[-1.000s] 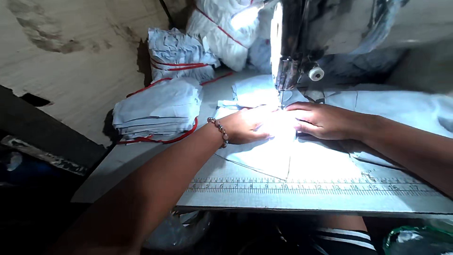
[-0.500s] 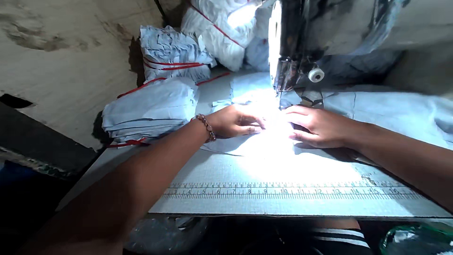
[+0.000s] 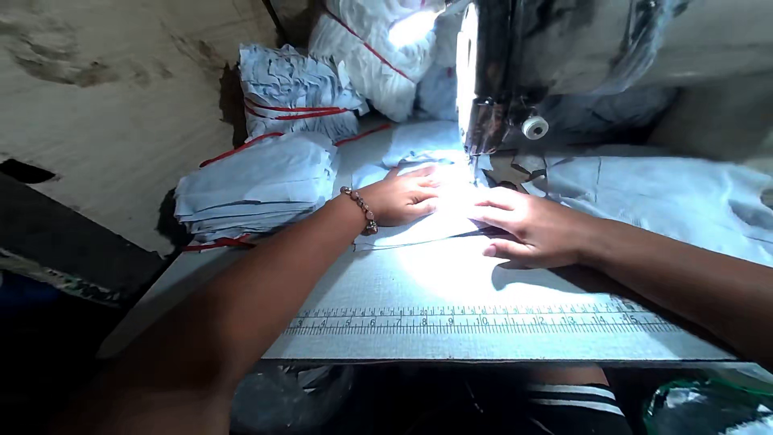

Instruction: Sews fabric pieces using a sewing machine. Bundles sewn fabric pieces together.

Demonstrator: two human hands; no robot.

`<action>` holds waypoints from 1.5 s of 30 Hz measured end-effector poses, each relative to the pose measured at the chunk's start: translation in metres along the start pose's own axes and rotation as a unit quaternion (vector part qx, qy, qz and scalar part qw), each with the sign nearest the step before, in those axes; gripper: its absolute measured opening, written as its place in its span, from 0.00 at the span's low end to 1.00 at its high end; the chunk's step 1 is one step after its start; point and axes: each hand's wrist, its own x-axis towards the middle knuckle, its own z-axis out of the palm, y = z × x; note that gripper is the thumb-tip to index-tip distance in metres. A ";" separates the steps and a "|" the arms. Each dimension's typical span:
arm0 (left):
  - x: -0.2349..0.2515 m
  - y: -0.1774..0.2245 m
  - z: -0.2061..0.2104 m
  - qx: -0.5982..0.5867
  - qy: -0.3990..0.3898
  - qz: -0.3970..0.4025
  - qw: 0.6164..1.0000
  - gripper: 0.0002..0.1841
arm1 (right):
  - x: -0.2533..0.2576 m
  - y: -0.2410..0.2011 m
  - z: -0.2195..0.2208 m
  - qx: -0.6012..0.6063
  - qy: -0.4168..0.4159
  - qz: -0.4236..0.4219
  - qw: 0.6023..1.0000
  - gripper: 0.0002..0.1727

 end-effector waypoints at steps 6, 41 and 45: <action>0.001 0.042 0.001 -0.030 -0.023 -0.203 0.979 0.27 | -0.003 0.006 -0.007 0.021 -0.031 0.096 0.995 0.33; 0.080 -0.022 -0.061 -0.033 0.111 -0.427 0.897 0.22 | 0.001 0.010 -0.005 -0.010 -0.011 0.181 0.983 0.31; 0.092 -0.008 -0.052 0.019 0.012 -0.479 0.878 0.15 | 0.002 0.006 -0.009 -0.043 0.030 0.081 0.995 0.31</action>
